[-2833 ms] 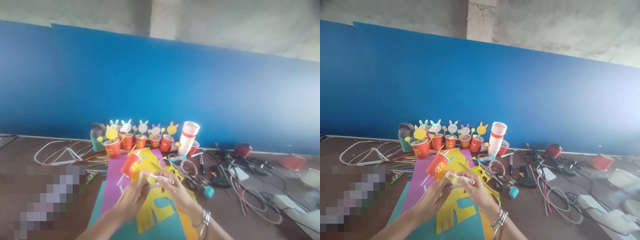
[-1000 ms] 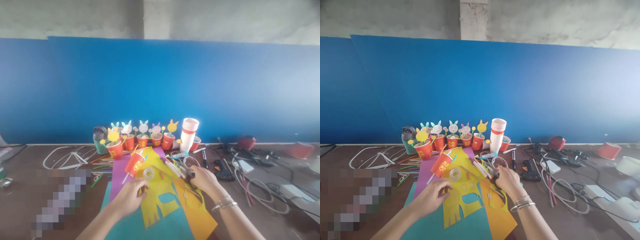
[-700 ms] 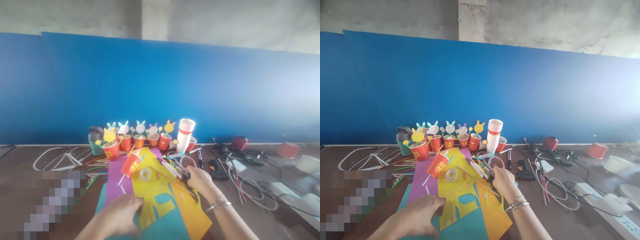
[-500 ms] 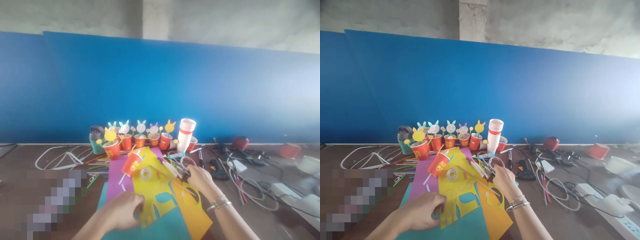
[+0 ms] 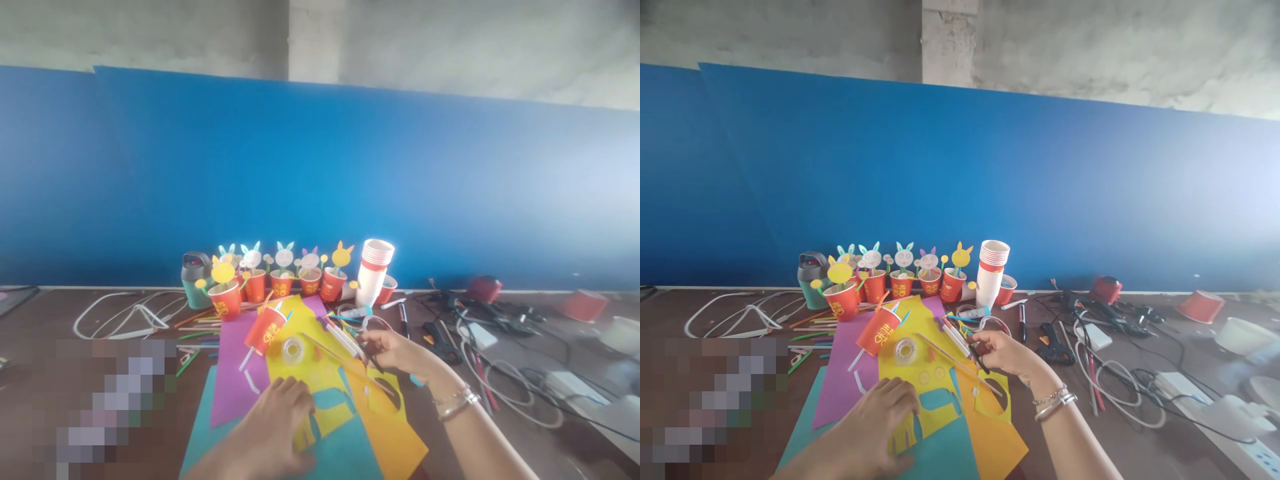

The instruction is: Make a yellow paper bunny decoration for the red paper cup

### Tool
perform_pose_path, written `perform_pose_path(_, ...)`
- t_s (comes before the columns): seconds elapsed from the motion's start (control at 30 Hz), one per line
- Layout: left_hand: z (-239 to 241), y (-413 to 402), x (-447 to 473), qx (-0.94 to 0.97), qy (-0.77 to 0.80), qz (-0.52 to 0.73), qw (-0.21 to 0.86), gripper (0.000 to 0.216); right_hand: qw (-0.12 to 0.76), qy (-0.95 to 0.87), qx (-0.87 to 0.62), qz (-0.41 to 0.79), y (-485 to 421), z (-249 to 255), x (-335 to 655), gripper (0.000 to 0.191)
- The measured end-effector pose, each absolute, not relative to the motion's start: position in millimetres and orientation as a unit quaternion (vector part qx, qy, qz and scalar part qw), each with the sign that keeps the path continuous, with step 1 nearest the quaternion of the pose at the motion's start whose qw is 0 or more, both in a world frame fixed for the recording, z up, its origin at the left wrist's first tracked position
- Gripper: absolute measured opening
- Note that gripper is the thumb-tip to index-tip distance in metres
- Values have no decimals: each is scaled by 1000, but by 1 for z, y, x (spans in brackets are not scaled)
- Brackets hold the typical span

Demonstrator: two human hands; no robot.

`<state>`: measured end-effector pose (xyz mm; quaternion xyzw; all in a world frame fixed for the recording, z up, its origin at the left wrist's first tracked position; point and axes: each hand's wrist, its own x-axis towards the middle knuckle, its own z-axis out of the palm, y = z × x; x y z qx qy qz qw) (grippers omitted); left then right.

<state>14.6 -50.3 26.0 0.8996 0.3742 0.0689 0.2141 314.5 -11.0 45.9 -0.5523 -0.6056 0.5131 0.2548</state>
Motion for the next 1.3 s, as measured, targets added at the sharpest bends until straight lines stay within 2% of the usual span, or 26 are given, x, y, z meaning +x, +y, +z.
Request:
perform_pose_path(0.13, 21, -57, 22, 914, 365, 70, 162, 27, 164, -614, -531, 560, -14, 45, 317, 44)
perform_pose_path(0.27, 20, -60, 23, 927, 352, 42, 118, 23, 50, -640, -537, 547, -12, 48, 331, 38)
perform_pose_path(0.37, 23, -63, 24, 929, 356, 28, 97, 27, 9, -643, -521, 562, -9, 54, 341, 27)
perform_pose_path(0.47, 25, -64, 25, 927, 363, 22, 95, 36, -2, -635, -518, 573, -3, 56, 345, 17)
perform_pose_path(0.63, 24, -62, 25, 919, 377, 34, 110, 39, -19, -604, -517, 606, 8, 51, 338, 14)
perform_pose_path(0.93, 17, -58, 21, 904, 396, 64, 151, 31, 5, -588, -487, 646, 20, 40, 321, 21)
perform_pose_path(0.97, 13, -58, 21, 903, 396, 75, 149, 35, 6, -587, -483, 650, 20, 38, 320, 22)
perform_pose_path(1.03, 6, -57, 23, 905, 391, 93, 143, 62, 12, -584, -473, 659, 20, 36, 317, 24)
perform_pose_path(1.07, 4, -57, 24, 904, 394, 97, 135, 66, 14, -582, -468, 664, 19, 36, 315, 25)
perform_pose_path(1.17, 3, -56, 29, 903, 407, 78, 115, 30, 21, -583, -452, 674, 11, 37, 309, 31)
perform_pose_path(1.3, 7, -54, 31, 901, 418, 87, 79, 26, 39, -584, -444, 678, -6, 43, 299, 42)
